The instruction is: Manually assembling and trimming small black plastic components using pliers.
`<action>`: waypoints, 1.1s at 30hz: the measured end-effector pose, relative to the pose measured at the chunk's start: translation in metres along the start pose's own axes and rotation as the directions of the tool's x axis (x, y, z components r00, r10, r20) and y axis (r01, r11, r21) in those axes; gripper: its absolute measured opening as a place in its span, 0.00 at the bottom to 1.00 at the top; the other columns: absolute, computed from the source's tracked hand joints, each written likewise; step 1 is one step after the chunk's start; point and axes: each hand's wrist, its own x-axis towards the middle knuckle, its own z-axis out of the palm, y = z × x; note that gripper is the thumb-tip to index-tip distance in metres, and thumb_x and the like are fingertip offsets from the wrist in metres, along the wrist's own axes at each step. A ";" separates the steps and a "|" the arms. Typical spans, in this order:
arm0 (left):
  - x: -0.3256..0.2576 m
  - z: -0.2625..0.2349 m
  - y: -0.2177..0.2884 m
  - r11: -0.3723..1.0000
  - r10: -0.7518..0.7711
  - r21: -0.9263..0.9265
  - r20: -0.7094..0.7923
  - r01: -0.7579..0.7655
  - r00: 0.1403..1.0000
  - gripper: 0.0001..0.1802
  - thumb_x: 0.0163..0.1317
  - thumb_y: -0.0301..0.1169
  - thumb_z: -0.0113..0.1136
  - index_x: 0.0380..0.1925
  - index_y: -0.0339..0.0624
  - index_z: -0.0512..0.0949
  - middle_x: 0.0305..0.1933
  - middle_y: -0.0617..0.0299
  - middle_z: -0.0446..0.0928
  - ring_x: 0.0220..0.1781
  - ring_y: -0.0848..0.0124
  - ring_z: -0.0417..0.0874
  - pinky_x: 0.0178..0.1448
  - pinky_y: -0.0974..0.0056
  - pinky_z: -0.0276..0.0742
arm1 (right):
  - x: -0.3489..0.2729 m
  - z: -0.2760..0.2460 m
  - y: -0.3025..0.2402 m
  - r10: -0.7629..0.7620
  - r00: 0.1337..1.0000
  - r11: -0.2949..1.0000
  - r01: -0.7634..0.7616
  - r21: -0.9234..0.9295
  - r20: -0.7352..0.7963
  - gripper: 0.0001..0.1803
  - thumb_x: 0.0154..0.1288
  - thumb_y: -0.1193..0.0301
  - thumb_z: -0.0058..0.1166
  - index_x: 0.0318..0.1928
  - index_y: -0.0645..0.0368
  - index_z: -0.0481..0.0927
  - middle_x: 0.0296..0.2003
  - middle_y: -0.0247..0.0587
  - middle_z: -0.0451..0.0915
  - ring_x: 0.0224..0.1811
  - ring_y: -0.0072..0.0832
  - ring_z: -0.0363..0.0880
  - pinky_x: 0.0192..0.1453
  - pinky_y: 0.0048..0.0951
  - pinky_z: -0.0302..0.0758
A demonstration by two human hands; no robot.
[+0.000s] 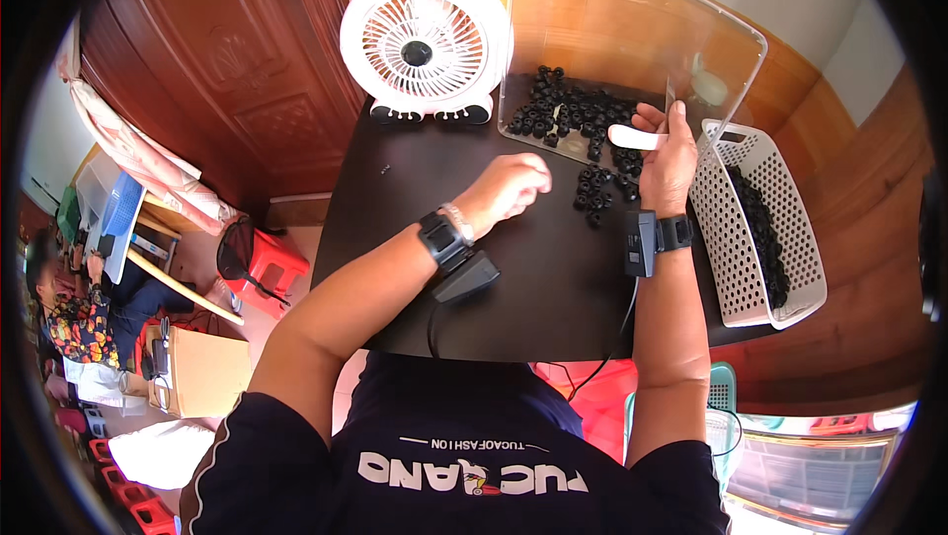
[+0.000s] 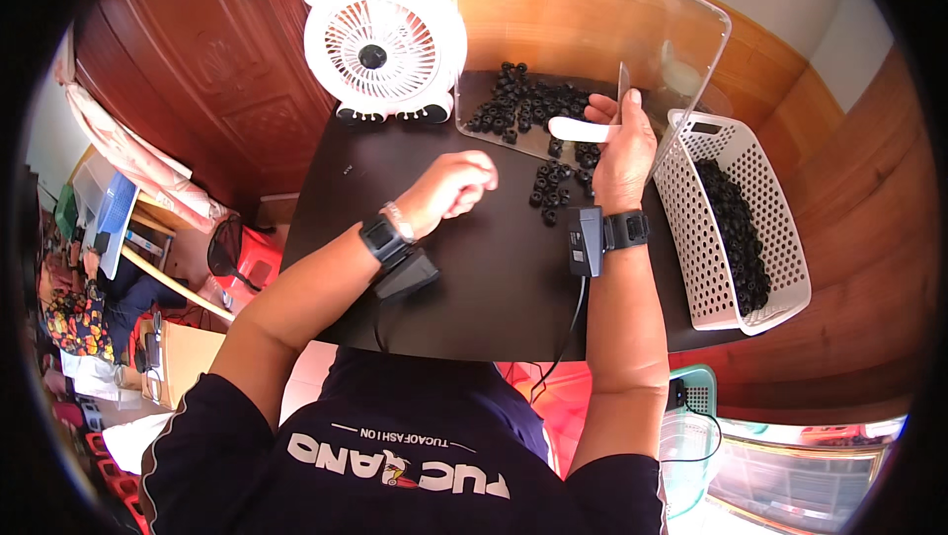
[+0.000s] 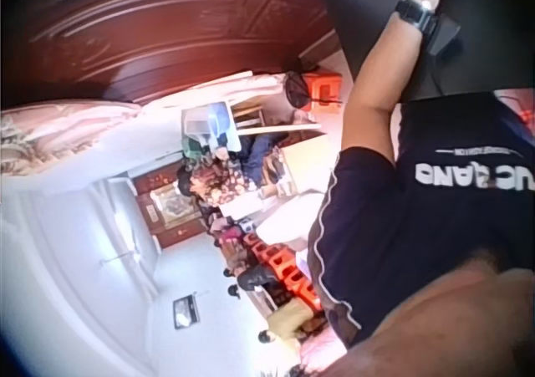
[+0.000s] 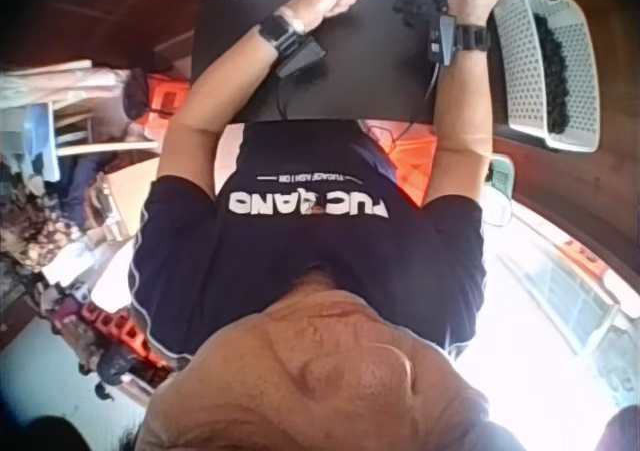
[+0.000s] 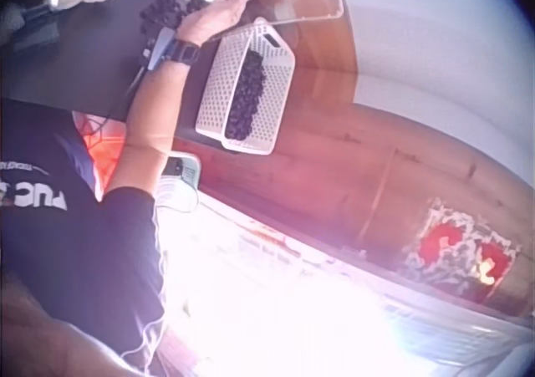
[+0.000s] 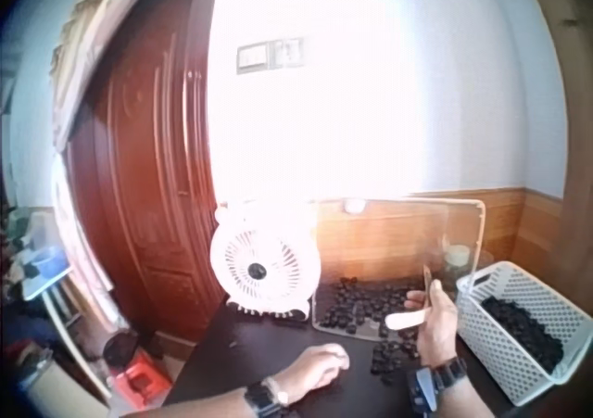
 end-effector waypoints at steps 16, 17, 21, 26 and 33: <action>0.037 0.067 0.002 0.193 0.066 0.979 0.059 -0.071 0.996 0.13 0.59 0.31 0.47 0.39 0.33 0.65 0.30 0.43 0.78 0.37 0.45 0.79 0.42 0.46 0.73 | -0.013 0.010 0.008 0.097 0.995 0.993 -0.096 -0.065 0.015 0.18 0.69 0.57 0.46 0.37 0.60 0.77 0.32 0.41 0.82 0.29 0.25 0.78 0.33 0.26 0.73; 0.037 0.063 0.001 0.192 0.068 0.979 0.057 -0.069 0.996 0.13 0.59 0.31 0.47 0.39 0.33 0.65 0.30 0.43 0.78 0.37 0.45 0.79 0.42 0.46 0.73 | -0.013 0.011 0.009 0.097 0.995 0.993 -0.095 -0.064 0.018 0.18 0.69 0.57 0.46 0.37 0.60 0.77 0.32 0.41 0.82 0.29 0.25 0.78 0.33 0.26 0.73; 0.035 0.043 -0.002 0.222 0.109 0.975 -0.018 -0.007 0.994 0.12 0.61 0.31 0.45 0.38 0.33 0.67 0.30 0.43 0.78 0.38 0.44 0.79 0.42 0.46 0.73 | -0.018 0.016 0.010 0.099 0.994 0.986 -0.091 -0.139 0.051 0.19 0.69 0.56 0.46 0.34 0.61 0.78 0.30 0.40 0.82 0.29 0.24 0.78 0.32 0.26 0.74; 0.027 0.042 0.001 0.171 0.093 0.985 0.012 -0.028 0.996 0.11 0.59 0.29 0.43 0.38 0.33 0.68 0.29 0.43 0.77 0.38 0.45 0.79 0.42 0.46 0.72 | -0.022 0.017 0.013 0.118 0.990 0.975 -0.101 -0.199 0.076 0.20 0.69 0.56 0.46 0.34 0.61 0.78 0.30 0.39 0.82 0.28 0.24 0.78 0.32 0.26 0.74; 0.030 0.029 -0.001 0.287 0.101 0.951 0.087 -0.112 0.991 0.16 0.56 0.31 0.48 0.45 0.41 0.69 0.32 0.44 0.78 0.39 0.46 0.79 0.44 0.46 0.71 | -0.022 0.019 0.010 0.104 0.993 0.978 -0.091 -0.187 0.061 0.19 0.69 0.58 0.46 0.33 0.62 0.78 0.30 0.39 0.82 0.28 0.24 0.78 0.32 0.27 0.74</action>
